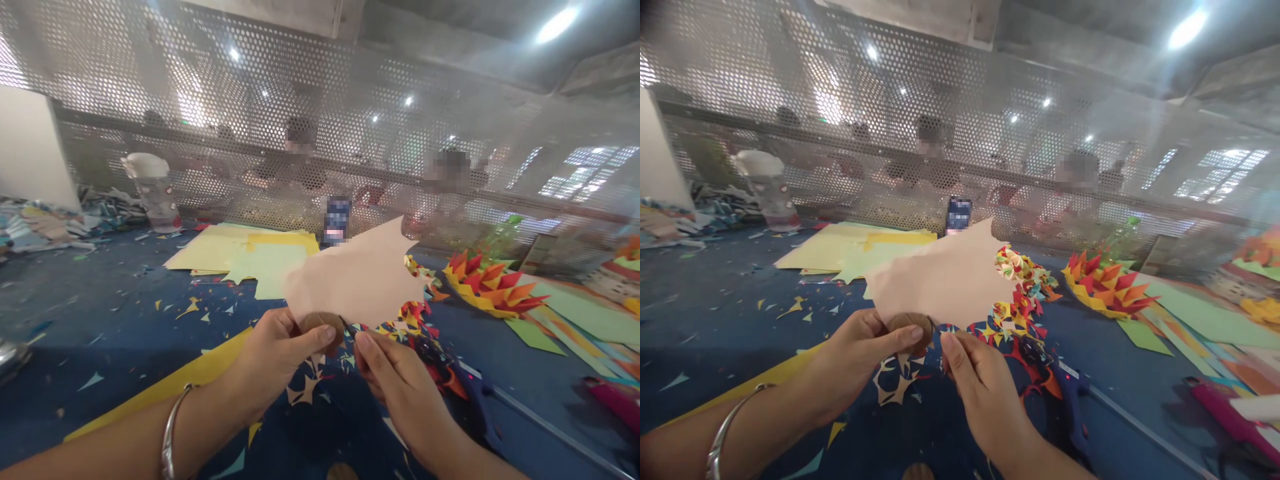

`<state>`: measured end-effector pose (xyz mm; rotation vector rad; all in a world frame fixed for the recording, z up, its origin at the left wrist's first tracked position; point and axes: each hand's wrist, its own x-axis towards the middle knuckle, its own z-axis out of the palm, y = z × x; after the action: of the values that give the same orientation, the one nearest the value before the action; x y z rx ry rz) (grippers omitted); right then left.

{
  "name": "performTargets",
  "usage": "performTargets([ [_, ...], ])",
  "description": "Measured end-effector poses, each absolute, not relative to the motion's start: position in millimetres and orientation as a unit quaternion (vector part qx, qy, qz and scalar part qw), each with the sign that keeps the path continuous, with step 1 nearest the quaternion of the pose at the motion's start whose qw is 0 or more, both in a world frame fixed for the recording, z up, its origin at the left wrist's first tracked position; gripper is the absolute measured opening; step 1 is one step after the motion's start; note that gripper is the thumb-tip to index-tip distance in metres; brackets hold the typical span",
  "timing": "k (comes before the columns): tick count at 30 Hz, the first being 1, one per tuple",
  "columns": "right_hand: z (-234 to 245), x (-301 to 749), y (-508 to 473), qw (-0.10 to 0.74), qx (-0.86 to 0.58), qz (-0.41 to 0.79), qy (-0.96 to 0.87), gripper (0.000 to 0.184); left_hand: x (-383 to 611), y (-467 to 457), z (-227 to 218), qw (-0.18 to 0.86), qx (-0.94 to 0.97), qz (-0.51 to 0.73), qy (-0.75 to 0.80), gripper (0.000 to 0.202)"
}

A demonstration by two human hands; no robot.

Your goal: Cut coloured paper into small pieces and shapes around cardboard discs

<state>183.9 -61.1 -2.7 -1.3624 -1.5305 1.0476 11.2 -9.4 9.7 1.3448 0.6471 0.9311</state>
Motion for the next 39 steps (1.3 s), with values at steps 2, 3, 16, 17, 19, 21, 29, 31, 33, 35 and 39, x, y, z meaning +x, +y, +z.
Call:
performTargets([
  [2, -3.3, 184.3, -61.0, 0.404, -0.541, 0.418, -0.608, 0.045, 11.3, -9.9, 10.6, 0.638, 0.593, 0.401, 0.286, 0.025],
  [3, -3.5, 184.5, -60.7, 0.401, -0.541, 0.420, -0.608, 0.044, 11.3, -10.1, 11.2, 0.638, 0.593, 0.398, 0.287, 0.025],
  [16, -1.0, 184.8, -59.8, 0.400, -0.546, 0.438, -0.592, 0.045, 10.7, -11.1, 17.9, 0.602, 0.619, 0.405, 0.302, 0.027],
  [17, -1.2, 184.7, -59.9, 0.402, -0.546, 0.438, -0.590, 0.046, 10.5, -11.2, 17.6, 0.601, 0.618, 0.406, 0.304, 0.026],
  [19, -2.4, 184.7, -59.9, 0.409, -0.547, 0.437, -0.585, 0.046, 9.8, -11.2, 16.3, 0.602, 0.615, 0.408, 0.304, 0.024],
  [21, -4.3, 184.5, -59.9, 0.415, -0.550, 0.434, -0.581, 0.047, 9.1, -10.9, 15.0, 0.610, 0.612, 0.407, 0.297, 0.023],
  [29, -7.5, 183.3, -59.7, 0.425, -0.558, 0.425, -0.572, 0.047, 8.4, -9.7, 13.2, 0.630, 0.607, 0.382, 0.299, 0.022],
  [31, -7.2, 183.7, -59.2, 0.422, -0.560, 0.421, -0.576, 0.047, 8.3, -9.7, 12.5, 0.626, 0.608, 0.380, 0.308, 0.020],
  [33, -6.9, 184.1, -58.9, 0.419, -0.560, 0.419, -0.579, 0.047, 8.2, -9.6, 11.9, 0.624, 0.605, 0.378, 0.318, 0.020],
  [35, -6.8, 184.2, -58.9, 0.420, -0.559, 0.421, -0.578, 0.047, 8.1, -9.2, 11.3, 0.623, 0.604, 0.380, 0.320, 0.020],
  [39, -7.4, 182.8, -59.4, 0.438, -0.545, 0.453, -0.554, 0.048, 7.5, -7.1, 9.3, 0.596, 0.615, 0.398, 0.328, 0.020],
])
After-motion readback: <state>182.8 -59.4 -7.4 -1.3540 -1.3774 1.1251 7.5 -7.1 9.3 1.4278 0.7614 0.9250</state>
